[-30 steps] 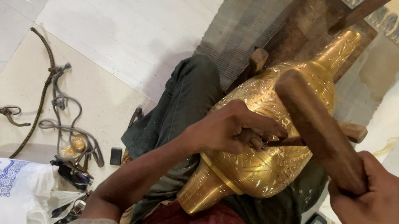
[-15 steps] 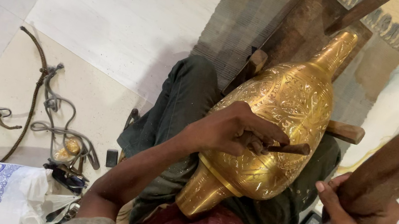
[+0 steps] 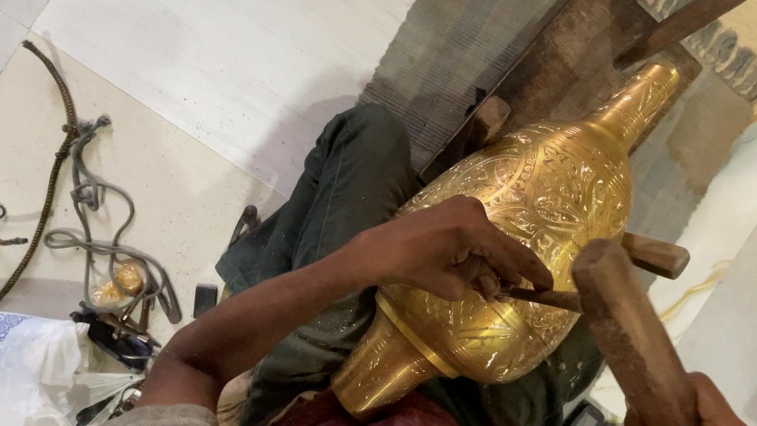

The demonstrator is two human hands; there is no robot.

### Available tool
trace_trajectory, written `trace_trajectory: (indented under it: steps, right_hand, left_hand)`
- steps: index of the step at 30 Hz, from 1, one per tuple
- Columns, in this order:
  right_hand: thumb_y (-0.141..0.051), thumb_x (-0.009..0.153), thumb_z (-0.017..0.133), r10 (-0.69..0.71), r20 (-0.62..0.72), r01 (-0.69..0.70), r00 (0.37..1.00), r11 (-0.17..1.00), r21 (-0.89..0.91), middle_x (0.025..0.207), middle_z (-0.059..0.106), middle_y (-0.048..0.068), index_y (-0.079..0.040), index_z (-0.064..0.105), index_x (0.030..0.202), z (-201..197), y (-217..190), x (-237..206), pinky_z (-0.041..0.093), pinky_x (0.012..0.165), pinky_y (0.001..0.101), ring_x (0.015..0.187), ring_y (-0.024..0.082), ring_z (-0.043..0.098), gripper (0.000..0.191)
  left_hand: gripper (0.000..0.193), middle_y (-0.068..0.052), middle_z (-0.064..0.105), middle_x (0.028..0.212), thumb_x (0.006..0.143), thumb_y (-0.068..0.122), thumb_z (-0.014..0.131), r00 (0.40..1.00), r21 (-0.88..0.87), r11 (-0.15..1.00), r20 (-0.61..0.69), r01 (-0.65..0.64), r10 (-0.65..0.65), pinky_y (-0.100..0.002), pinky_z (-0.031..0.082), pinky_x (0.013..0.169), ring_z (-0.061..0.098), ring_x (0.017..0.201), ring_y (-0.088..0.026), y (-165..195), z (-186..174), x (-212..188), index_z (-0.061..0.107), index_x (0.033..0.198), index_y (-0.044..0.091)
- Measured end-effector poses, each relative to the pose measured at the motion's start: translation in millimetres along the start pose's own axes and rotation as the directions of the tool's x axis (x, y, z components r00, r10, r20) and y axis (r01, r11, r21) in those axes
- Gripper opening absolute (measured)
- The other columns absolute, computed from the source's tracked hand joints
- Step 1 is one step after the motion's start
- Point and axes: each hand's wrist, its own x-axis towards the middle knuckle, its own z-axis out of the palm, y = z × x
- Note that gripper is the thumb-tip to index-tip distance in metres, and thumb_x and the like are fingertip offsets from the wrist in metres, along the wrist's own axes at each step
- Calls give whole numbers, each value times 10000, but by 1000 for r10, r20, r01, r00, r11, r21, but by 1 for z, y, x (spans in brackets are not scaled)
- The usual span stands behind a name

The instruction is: The person sits on the floor and uses a chisel and wooden mallet to engrave a floral pattern onto a large brass vase. The person repeatedly strikes the chisel with the mallet to create fine details on the vase surface.

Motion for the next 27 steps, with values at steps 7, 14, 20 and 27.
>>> trace_trajectory:
  steps: [7,14,20,27]
  right_hand:
    - [-110,701,863,-105,-84,111,991,991,75,668,669,96,-53,743,945,15,47,1,497,586,336,582,188,629,278]
    - [-147,753,850,-82,-113,100,990,983,155,685,678,90,-76,728,911,21,74,-6,528,692,345,616,187,655,212]
    - [-58,749,833,-66,-120,90,991,973,212,744,729,100,-46,729,929,21,73,-15,573,801,322,738,145,719,208]
    - [32,807,830,-191,-272,270,943,918,292,827,716,125,34,680,980,27,72,-23,570,793,270,784,134,712,229]
  left_hand:
    - [619,-70,799,1113,732,-113,723,1000,7,1000,7,21,-21,-275,668,848,803,944,-151,3,-2,3,693,1310,106]
    - [599,-63,794,1125,750,-90,768,999,-21,1000,49,6,-5,-271,666,820,795,916,-139,-2,-4,5,687,1310,107]
    - [623,-53,800,1064,733,-106,763,996,-58,998,84,23,-19,-270,657,800,788,869,-124,-6,-7,6,688,1314,105]
    - [573,-45,800,1057,795,-90,772,994,-90,996,102,-15,24,-255,654,767,780,846,-95,-14,-6,7,694,1315,138]
